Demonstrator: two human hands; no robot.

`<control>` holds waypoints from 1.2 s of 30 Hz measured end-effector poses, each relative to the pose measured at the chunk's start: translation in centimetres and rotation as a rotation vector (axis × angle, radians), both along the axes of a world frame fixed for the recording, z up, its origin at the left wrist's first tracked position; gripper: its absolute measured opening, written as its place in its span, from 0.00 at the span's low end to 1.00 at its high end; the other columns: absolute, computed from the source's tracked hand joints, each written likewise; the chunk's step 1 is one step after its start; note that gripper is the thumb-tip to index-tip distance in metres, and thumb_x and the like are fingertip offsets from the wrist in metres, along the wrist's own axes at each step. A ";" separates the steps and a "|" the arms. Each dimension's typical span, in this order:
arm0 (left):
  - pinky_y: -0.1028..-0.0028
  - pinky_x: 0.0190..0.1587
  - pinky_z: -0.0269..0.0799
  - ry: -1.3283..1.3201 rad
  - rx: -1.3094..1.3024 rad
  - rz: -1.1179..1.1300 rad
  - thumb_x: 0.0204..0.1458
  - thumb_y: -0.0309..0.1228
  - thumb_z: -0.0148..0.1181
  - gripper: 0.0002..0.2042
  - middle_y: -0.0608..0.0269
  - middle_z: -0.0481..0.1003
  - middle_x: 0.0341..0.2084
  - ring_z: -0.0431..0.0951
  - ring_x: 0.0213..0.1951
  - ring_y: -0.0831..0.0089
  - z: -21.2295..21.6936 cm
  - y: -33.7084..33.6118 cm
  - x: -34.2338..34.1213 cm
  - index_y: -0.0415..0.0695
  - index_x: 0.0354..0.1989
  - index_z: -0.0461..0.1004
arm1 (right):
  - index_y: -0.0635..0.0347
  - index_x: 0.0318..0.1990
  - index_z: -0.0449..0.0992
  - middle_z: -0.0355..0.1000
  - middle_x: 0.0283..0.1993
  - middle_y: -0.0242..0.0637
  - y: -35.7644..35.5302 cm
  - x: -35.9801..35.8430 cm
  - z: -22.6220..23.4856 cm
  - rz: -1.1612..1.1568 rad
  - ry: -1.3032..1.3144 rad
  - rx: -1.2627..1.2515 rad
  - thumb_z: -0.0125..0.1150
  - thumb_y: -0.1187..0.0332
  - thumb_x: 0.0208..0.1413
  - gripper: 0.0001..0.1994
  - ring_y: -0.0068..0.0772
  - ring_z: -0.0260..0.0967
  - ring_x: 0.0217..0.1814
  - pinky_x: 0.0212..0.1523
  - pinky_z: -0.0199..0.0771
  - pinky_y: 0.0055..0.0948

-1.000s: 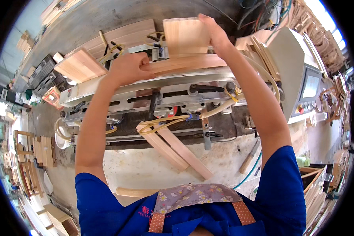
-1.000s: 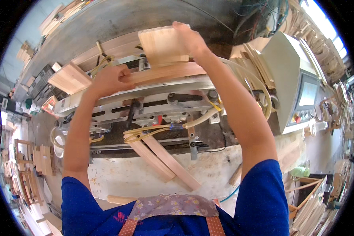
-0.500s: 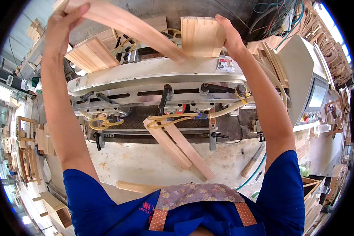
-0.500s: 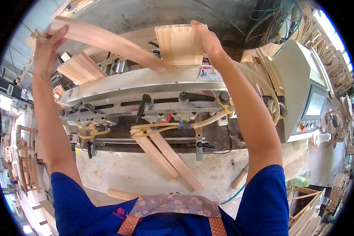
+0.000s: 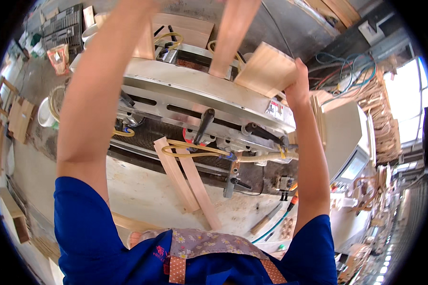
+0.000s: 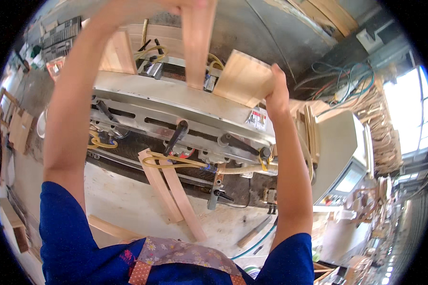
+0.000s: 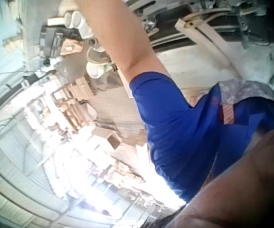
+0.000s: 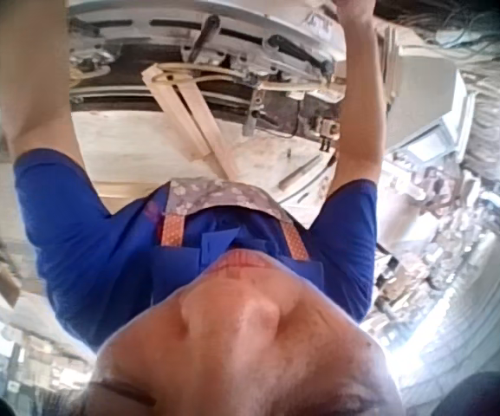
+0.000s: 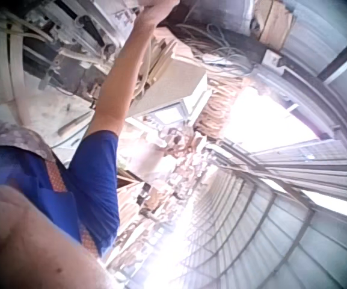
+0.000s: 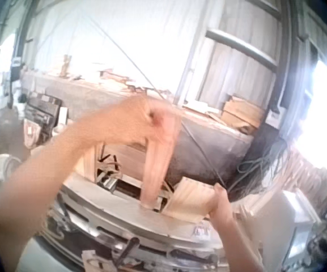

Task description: The person operates a CNC woodworking machine in a workshop, feeding wooden planks into the machine for processing. They handle the wood by hand, positioning it on the machine bed and using a handheld air nozzle to clear sawdust from the work area.

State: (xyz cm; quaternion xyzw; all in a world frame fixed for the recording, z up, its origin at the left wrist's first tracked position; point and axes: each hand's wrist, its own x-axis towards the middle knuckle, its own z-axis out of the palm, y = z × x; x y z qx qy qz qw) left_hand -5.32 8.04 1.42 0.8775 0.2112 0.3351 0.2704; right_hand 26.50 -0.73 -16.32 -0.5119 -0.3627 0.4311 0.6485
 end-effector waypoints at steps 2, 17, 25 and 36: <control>0.64 0.49 0.75 0.074 0.061 0.003 0.52 0.36 0.66 0.22 0.55 0.79 0.38 0.79 0.41 0.69 -3.6 3.2 1.7 0.54 0.57 0.74 | 0.57 0.55 0.70 0.71 0.52 0.32 -0.9 0.3 0.4 -0.028 -0.053 0.014 0.51 0.43 0.58 0.28 0.31 0.66 0.56 0.57 0.60 0.33; 0.71 0.29 0.63 0.088 -0.251 -0.066 0.47 0.42 0.68 0.16 0.67 0.68 0.18 0.67 0.24 0.76 -14.9 3.7 6.2 0.41 0.25 0.72 | 0.61 0.55 0.70 0.70 0.55 0.36 -1.1 -1.8 1.1 0.071 0.006 -0.011 0.45 0.45 0.61 0.28 0.33 0.64 0.60 0.63 0.55 0.35; 0.70 0.40 0.72 -0.020 -0.436 -0.120 0.40 0.46 0.70 0.23 0.56 0.80 0.29 0.79 0.34 0.68 -20.0 3.4 7.9 0.38 0.36 0.82 | 0.61 0.56 0.69 0.70 0.57 0.36 -1.1 -2.3 1.3 0.002 0.007 -0.034 0.49 0.44 0.59 0.29 0.33 0.64 0.60 0.63 0.56 0.34; 0.76 0.39 0.72 -0.180 -0.649 -0.168 0.42 0.37 0.73 0.18 0.64 0.81 0.31 0.78 0.34 0.79 -21.2 2.1 8.4 0.38 0.38 0.82 | 0.62 0.57 0.69 0.70 0.56 0.38 -1.1 -2.3 0.7 -0.054 -0.028 -0.033 0.55 0.41 0.54 0.34 0.34 0.65 0.58 0.60 0.59 0.35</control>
